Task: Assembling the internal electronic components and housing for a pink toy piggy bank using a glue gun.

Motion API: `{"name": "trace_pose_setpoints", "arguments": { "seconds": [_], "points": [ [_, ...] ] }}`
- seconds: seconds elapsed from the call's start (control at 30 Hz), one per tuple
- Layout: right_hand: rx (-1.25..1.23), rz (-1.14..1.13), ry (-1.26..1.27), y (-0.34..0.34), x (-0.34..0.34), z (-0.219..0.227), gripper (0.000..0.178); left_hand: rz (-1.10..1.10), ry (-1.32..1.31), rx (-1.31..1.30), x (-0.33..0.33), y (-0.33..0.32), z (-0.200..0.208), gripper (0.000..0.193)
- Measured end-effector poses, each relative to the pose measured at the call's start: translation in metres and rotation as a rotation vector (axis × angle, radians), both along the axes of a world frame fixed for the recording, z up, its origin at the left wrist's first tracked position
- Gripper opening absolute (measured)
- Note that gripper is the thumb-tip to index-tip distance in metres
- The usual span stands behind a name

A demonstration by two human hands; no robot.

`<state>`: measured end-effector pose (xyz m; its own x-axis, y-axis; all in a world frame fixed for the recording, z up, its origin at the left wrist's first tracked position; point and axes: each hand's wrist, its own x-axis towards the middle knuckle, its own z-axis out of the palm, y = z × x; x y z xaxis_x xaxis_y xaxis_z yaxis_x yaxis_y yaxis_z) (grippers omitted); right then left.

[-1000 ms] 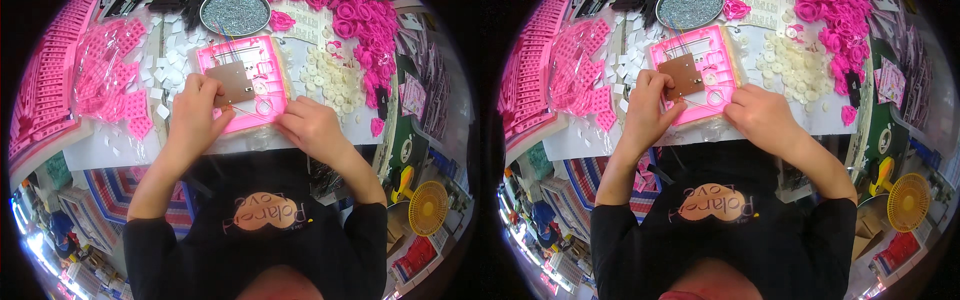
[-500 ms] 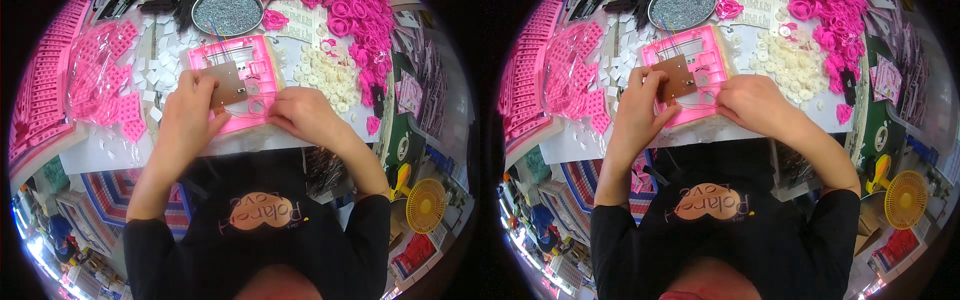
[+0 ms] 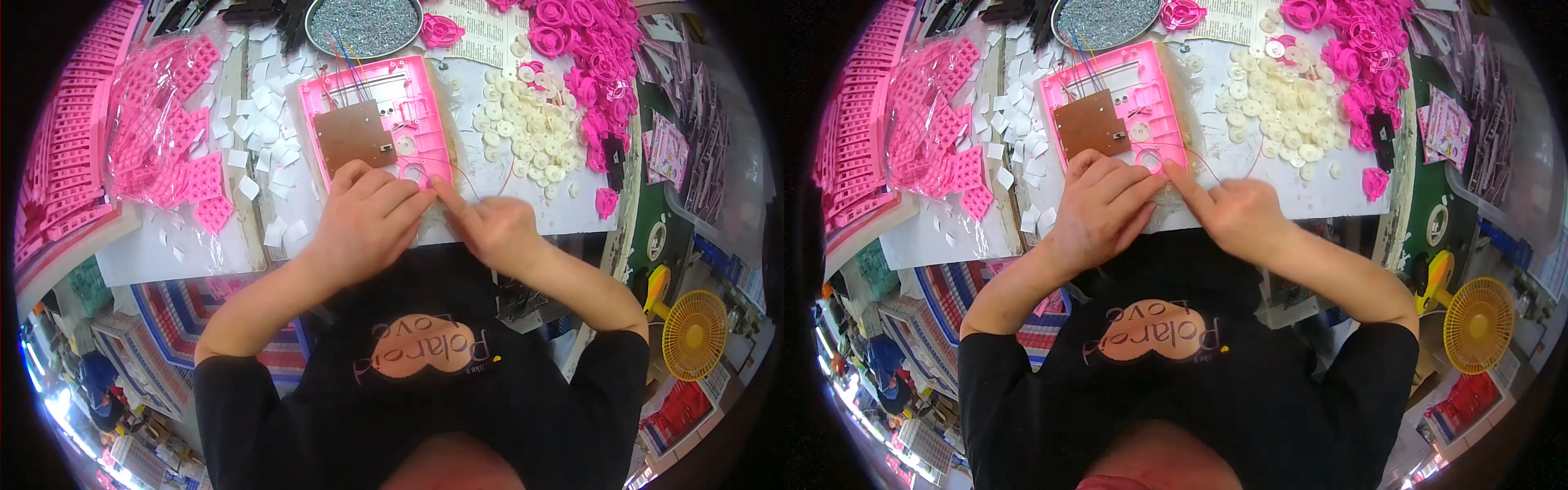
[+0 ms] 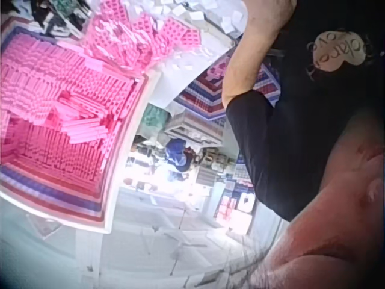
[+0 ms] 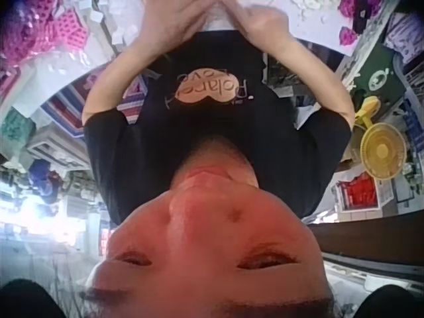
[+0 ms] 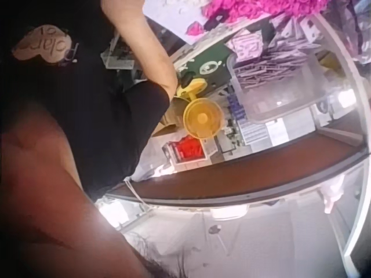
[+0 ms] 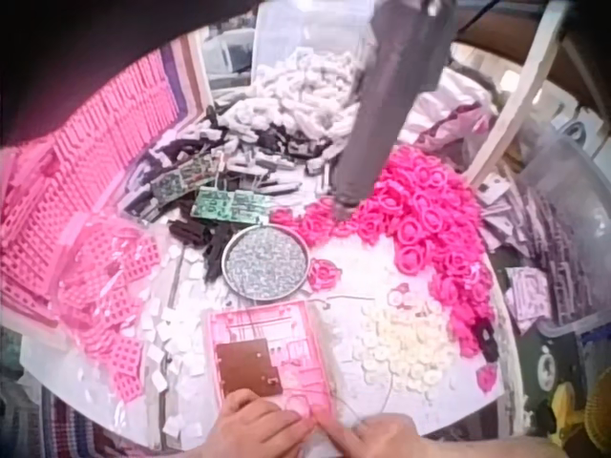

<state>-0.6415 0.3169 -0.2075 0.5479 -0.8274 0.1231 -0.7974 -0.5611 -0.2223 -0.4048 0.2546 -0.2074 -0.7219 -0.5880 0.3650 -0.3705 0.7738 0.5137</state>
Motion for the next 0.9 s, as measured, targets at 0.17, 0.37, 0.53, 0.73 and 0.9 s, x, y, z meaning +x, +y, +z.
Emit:
{"name": "trace_pose_setpoints", "arguments": {
  "seconds": [0.17,0.37,0.53,0.73,0.9],
  "points": [
    [0.269,-0.05,0.252,0.006,0.012,0.025,0.083,-0.025,-0.016,-0.062,0.001,0.001,-0.006,0.04],
    [0.542,-0.056,-0.012,-0.012,-0.003,0.034,0.076,-0.029,-0.104,-0.098,0.001,0.003,-0.01,0.04],
    [0.501,-0.27,-0.337,-0.035,-0.003,0.055,0.049,-0.011,-0.223,-0.13,-0.001,0.008,-0.003,0.038],
    [0.24,-0.256,-0.4,-0.126,0.043,0.031,0.02,-0.014,-0.228,-0.16,-0.002,0.009,-0.003,0.04],
    [0.165,-0.283,-0.099,-0.164,0.088,0.016,0.026,-0.001,0.02,0.11,0.01,-0.005,0.003,0.03]
  ]
}}
